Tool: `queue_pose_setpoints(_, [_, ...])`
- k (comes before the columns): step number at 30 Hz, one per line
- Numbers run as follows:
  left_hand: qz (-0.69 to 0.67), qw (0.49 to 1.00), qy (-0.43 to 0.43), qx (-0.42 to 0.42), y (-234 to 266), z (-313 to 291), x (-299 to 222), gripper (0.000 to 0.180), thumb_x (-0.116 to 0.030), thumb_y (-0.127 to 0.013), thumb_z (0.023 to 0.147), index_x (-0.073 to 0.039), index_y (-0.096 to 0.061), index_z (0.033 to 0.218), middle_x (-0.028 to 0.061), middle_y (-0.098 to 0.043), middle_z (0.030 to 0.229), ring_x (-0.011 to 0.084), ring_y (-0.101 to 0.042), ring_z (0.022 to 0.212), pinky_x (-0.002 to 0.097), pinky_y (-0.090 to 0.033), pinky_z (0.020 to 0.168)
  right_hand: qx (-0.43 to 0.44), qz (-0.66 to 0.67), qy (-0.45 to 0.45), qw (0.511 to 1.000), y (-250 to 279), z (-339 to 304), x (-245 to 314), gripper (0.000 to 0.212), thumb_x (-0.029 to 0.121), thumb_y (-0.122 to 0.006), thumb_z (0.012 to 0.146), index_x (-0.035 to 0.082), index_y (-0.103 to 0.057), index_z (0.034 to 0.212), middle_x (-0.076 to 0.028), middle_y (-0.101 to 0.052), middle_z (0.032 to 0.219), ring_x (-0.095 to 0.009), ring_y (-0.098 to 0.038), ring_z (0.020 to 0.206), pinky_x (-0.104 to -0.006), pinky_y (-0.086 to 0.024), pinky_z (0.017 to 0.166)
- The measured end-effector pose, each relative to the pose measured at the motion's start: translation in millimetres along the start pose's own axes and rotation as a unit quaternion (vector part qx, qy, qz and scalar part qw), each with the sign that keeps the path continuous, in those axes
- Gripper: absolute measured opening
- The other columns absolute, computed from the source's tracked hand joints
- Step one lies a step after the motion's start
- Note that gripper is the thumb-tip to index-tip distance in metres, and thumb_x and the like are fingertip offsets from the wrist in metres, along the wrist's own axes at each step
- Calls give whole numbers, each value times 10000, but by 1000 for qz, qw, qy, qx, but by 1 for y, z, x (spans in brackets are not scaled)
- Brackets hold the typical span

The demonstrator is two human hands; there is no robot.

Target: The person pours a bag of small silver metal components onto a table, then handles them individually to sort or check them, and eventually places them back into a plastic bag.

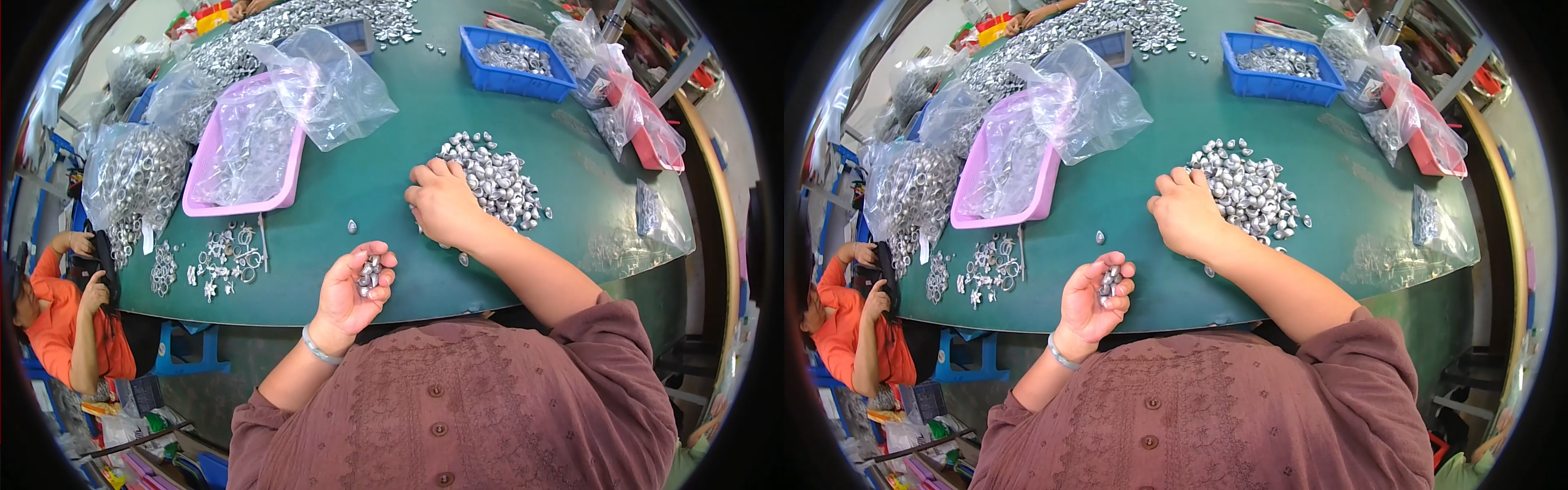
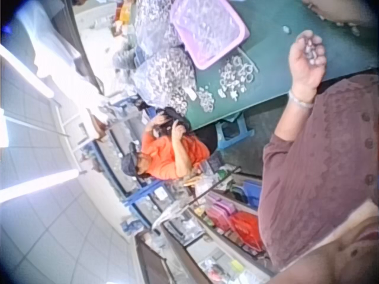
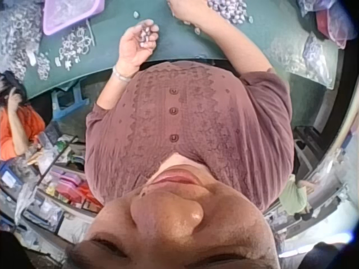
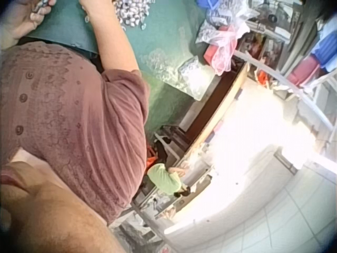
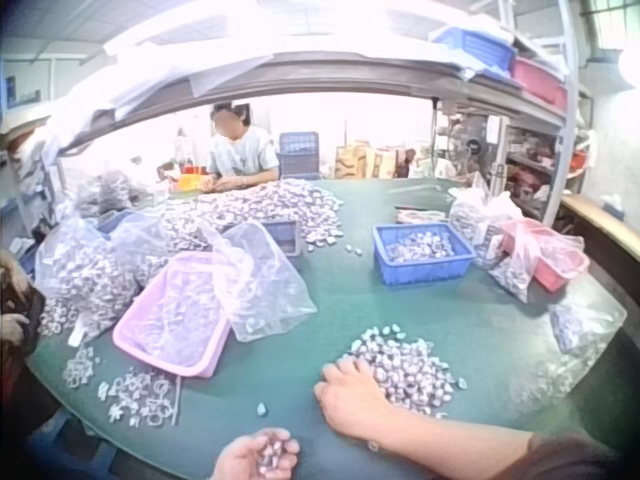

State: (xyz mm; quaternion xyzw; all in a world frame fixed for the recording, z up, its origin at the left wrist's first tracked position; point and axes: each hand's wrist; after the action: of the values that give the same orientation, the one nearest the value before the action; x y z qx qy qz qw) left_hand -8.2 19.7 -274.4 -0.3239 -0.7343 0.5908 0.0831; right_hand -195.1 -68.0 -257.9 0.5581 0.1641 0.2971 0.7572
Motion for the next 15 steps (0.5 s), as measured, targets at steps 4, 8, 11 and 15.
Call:
queue_pose_setpoints(4, [-13, 998, -3, -69, 0, 1, 3, 163, -142, -512, 828, 0, -528, 907, 105, -514, 875, 170, -489, 684, 220, -419, 478, -39, 81, 18, 996, -3, 2, -2, 111, 119, -608, 654, 91, -609, 762, -51, -526, 812, -225, -456, 854, -364, -329, 792])
queue_pose_setpoints(8, [48, 995, -15, -80, -6, 0, 3, 149, -150, -524, 843, -10, -543, 890, 68, -509, 833, 152, -483, 689, 209, -402, 480, -1, 257, -19, 966, 5, 1, -3, 123, 88, -596, 674, 82, -589, 797, -39, -562, 823, -199, -492, 820, -333, -340, 809])
queue_pose_setpoints(11, [113, 989, -30, -89, -12, 2, 1, 135, -139, -520, 852, -24, -550, 915, 44, -507, 798, 133, -478, 676, 197, -381, 475, 36, 348, -64, 934, 14, -2, -2, 124, 103, -597, 704, 63, -578, 820, -56, -571, 788, -181, -524, 777, -312, -396, 742])
queue_pose_setpoints(15, [194, 972, -62, -119, -16, 4, 2, 143, -114, -525, 849, -46, -549, 972, 20, -500, 747, 104, -468, 635, 180, -353, 460, 24, 486, -93, 869, 20, -10, 5, 141, 114, -609, 739, 26, -571, 843, -65, -579, 756, -135, -554, 698, -268, -452, 605])
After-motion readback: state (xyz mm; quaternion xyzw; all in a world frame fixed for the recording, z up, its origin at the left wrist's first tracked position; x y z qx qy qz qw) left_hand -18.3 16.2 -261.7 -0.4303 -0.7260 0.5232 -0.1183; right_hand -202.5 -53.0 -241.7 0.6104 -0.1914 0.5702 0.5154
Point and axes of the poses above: each hand's wrist, its own z-axis towards the middle knuckle, its own y-axis out of the back of the hand, x = y × z
